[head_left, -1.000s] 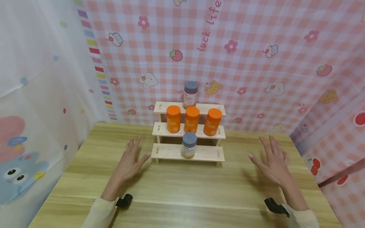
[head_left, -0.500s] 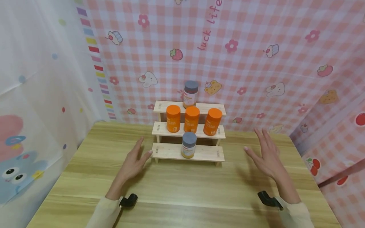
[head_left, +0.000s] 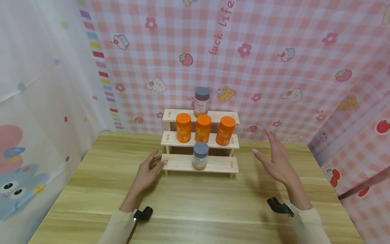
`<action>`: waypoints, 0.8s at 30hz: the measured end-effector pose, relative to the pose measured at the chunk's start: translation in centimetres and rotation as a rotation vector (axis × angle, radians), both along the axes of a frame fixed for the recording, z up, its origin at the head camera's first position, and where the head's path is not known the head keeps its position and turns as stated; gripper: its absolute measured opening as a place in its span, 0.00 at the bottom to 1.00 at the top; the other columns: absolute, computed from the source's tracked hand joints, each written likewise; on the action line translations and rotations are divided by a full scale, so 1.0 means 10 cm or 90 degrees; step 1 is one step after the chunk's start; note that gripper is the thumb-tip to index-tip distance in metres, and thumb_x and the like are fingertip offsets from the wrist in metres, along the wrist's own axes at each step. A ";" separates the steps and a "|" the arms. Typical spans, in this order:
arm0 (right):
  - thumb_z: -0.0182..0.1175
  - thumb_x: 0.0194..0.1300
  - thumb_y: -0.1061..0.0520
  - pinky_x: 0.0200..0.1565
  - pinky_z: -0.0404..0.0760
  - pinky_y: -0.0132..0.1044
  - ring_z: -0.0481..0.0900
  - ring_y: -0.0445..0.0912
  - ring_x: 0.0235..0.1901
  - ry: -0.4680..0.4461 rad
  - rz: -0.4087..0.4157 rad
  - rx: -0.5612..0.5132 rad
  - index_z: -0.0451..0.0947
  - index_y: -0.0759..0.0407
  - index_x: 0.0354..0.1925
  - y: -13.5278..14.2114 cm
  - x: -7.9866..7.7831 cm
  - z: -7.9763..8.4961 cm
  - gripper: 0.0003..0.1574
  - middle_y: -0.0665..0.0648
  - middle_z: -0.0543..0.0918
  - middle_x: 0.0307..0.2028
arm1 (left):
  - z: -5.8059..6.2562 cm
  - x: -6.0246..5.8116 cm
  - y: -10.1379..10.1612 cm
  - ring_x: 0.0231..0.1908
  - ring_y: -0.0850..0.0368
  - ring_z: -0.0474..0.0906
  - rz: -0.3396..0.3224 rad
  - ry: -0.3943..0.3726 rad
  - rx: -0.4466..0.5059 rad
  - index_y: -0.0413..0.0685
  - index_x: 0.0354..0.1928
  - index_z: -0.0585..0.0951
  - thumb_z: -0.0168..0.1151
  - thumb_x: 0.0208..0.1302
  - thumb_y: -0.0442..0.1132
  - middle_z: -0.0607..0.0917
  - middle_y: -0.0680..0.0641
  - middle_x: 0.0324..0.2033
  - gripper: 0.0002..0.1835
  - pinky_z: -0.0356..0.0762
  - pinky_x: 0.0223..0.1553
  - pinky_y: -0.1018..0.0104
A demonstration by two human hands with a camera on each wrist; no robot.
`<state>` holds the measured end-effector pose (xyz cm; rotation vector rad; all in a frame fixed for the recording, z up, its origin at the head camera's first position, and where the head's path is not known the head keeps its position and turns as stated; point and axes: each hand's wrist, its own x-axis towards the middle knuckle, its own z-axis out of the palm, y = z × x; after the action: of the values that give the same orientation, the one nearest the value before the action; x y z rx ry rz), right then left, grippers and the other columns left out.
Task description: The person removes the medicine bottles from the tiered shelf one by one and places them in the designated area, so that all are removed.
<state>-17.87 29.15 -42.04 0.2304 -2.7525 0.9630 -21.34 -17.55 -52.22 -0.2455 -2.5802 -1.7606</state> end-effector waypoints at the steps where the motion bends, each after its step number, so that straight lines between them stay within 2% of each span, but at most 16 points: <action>1: 0.58 0.75 0.38 0.70 0.46 0.78 0.41 0.70 0.79 -0.001 0.001 -0.002 0.37 0.47 0.84 -0.02 -0.01 0.02 0.55 0.65 0.39 0.82 | -0.01 -0.01 0.01 0.63 0.38 0.78 0.005 -0.009 0.006 0.41 0.79 0.60 0.59 0.77 0.47 0.76 0.31 0.67 0.36 0.78 0.63 0.51; 7: 0.58 0.75 0.40 0.71 0.46 0.76 0.42 0.68 0.80 0.002 0.014 -0.019 0.37 0.45 0.84 -0.14 -0.08 0.12 0.55 0.63 0.42 0.83 | -0.04 -0.04 0.10 0.59 0.42 0.81 0.036 -0.046 0.055 0.42 0.75 0.67 0.60 0.76 0.45 0.79 0.31 0.63 0.31 0.80 0.54 0.69; 10: 0.58 0.75 0.40 0.72 0.47 0.76 0.43 0.67 0.80 0.004 0.022 -0.029 0.37 0.43 0.83 -0.20 -0.12 0.17 0.54 0.61 0.42 0.83 | -0.04 -0.06 0.13 0.52 0.50 0.83 0.049 -0.051 0.077 0.40 0.73 0.70 0.62 0.75 0.43 0.81 0.31 0.59 0.29 0.78 0.47 0.76; 13: 0.58 0.75 0.40 0.73 0.48 0.74 0.43 0.65 0.80 0.003 0.027 -0.034 0.37 0.42 0.83 -0.25 -0.15 0.21 0.54 0.59 0.43 0.83 | -0.05 -0.08 0.16 0.47 0.62 0.81 0.063 -0.059 0.100 0.38 0.71 0.72 0.63 0.74 0.41 0.80 0.33 0.57 0.28 0.77 0.43 0.78; 15: 0.58 0.75 0.41 0.73 0.47 0.73 0.43 0.64 0.80 0.001 0.031 -0.041 0.37 0.43 0.83 -0.27 -0.17 0.24 0.54 0.59 0.43 0.83 | -0.06 -0.09 0.17 0.45 0.65 0.79 0.068 -0.070 0.125 0.38 0.70 0.73 0.63 0.73 0.40 0.79 0.33 0.57 0.27 0.77 0.42 0.79; 24: 0.57 0.76 0.39 0.73 0.47 0.74 0.43 0.65 0.80 0.002 0.039 -0.065 0.37 0.44 0.83 -0.39 -0.28 0.35 0.54 0.61 0.44 0.83 | -0.16 -0.12 0.15 0.49 0.61 0.79 0.081 -0.132 0.192 0.45 0.69 0.76 0.66 0.72 0.46 0.80 0.41 0.57 0.27 0.78 0.48 0.76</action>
<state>-20.70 25.28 -38.55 0.3003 -2.6983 1.1145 -22.58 -16.05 -53.83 0.1094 -2.3413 -2.1913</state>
